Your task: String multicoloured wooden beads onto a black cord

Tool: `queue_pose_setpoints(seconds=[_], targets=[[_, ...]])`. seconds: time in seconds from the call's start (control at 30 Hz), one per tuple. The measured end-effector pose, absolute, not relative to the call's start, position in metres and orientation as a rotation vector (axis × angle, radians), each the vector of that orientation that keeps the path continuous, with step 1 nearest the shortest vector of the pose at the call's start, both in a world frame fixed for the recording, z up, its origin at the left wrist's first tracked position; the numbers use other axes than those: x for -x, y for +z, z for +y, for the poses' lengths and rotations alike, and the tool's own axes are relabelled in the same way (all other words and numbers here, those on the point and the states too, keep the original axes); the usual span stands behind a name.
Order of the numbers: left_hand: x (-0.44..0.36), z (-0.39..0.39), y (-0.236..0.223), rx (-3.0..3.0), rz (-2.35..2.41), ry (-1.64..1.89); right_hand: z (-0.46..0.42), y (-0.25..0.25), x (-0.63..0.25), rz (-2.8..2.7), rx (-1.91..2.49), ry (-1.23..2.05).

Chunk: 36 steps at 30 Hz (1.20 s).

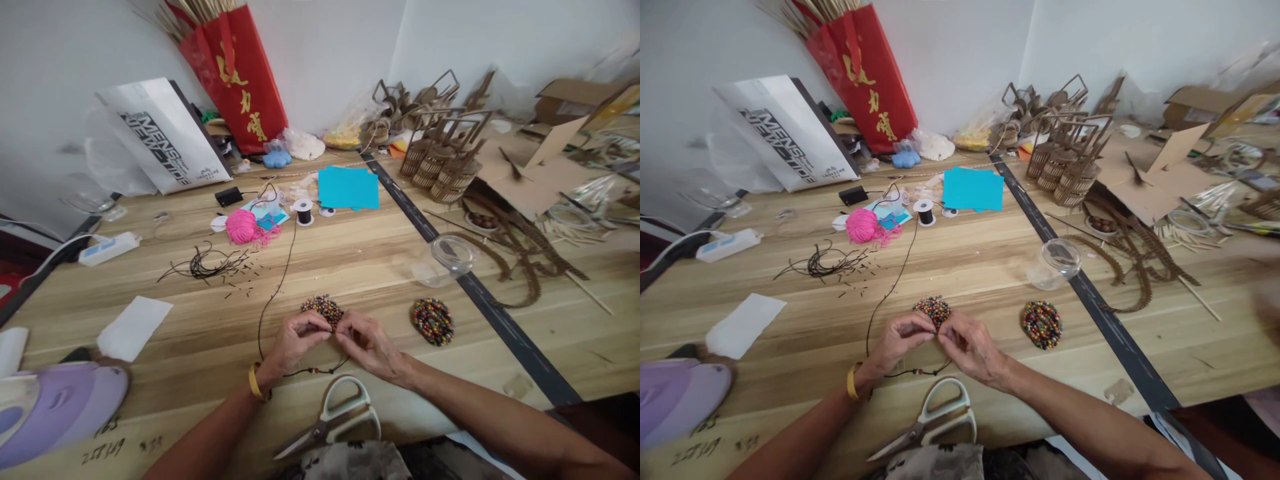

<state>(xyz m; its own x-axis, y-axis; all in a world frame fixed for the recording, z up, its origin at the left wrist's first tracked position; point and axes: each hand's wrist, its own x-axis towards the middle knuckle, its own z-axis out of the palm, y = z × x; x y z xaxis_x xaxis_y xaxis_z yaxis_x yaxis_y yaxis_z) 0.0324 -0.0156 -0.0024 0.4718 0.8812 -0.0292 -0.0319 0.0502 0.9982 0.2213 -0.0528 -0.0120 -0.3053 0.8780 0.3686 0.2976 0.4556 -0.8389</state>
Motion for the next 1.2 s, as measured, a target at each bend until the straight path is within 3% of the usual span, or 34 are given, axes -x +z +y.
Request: queue_pose_setpoints(seconds=[1.2], targets=[[-0.0337, -0.0171, 0.0012, -1.377, 0.806, 0.844, -0.0526, -0.0090, -0.2219, -1.862, 0.989, 0.820]])
